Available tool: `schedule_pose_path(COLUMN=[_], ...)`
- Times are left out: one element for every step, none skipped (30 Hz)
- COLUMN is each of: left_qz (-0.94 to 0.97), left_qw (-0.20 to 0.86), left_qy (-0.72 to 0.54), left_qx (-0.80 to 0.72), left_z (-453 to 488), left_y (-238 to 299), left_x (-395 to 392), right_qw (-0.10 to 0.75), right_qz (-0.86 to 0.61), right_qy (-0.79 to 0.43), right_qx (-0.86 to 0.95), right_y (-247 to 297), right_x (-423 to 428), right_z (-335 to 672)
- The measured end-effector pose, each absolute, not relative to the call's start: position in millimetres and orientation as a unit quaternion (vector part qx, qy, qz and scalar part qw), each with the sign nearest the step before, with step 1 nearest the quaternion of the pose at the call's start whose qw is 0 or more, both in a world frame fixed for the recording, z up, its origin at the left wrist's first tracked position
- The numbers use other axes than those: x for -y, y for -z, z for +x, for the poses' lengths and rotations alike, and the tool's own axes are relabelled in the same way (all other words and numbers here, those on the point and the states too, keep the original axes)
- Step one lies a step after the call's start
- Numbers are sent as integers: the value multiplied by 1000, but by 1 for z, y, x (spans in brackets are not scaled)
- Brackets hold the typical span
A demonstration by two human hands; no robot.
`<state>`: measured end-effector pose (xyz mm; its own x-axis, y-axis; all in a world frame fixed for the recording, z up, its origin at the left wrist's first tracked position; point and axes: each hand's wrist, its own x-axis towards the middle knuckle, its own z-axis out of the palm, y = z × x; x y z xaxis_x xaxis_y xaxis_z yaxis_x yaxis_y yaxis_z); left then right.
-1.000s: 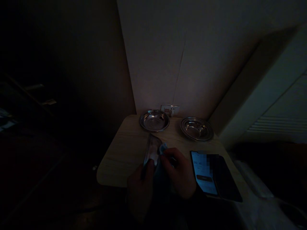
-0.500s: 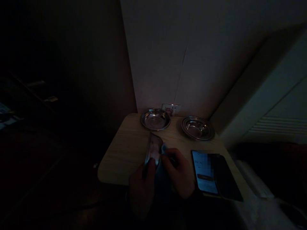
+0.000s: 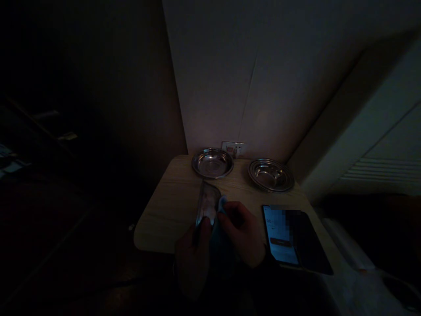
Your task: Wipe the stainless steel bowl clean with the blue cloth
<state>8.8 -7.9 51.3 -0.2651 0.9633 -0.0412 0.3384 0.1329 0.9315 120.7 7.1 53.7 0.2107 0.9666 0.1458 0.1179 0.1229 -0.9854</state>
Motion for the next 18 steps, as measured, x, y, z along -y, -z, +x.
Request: schedule_pose_path(left_qz=[494,499,502,503,501,497,493,490,489,489,490,491,492,491,490,492,495,497], left_qw=[358,359,359,358,356,354,353,352,351,350,350,350,350,350,350,350,351,351], left_qy=[-439,-436,-434,-430,-427,-422,-419,-417,-417,-416,-416,-416,-417,-417,-417,-417,-420,-423], left_qx=[-659,-657,-656,-659,-663,-670,-676,-680,-681,-682,-682,-681,-679,-680,-681,-679,-675,-671], left_z=[9,8,8,8,8,7,7,7,7,7,7,7,7,7,8,8,8,8], left_y=[-51,-51,-52,-52,-52,-53,-53,-53,-53,-53,-53,-53,-54,-54,-54,-54,-54,-54], left_x=[8,7,7,7,7,7,7,7,8,8,7,7,7,7,7,7,7,6], right_qw=[559,561,563,565,565,564,563,562,561,561,562,563,562,562,562,561,560,560], right_qz=[-539,-536,-535,-535,-535,-534,-532,-529,-526,-522,-519,-519,-519,-520,-519,-517,-514,-511], right_qy=[-389,-396,-399,-397,-394,-391,-390,-394,-400,-406,-411,-413,-411,-408,-405,-405,-407,-413], right_qx=[496,491,487,487,490,494,497,500,500,498,495,494,495,497,501,504,505,504], right_y=[-53,-53,-53,-54,-54,-55,-55,-55,-55,-55,-54,-54,-53,-53,-53,-53,-53,-54], right_x=[-7,-8,-8,-9,-9,-10,-10,-10,-10,-11,-11,-10,-10,-10,-10,-10,-10,-11], right_z=[121,121,121,121,121,120,120,120,120,120,120,121,121,121,121,121,121,121])
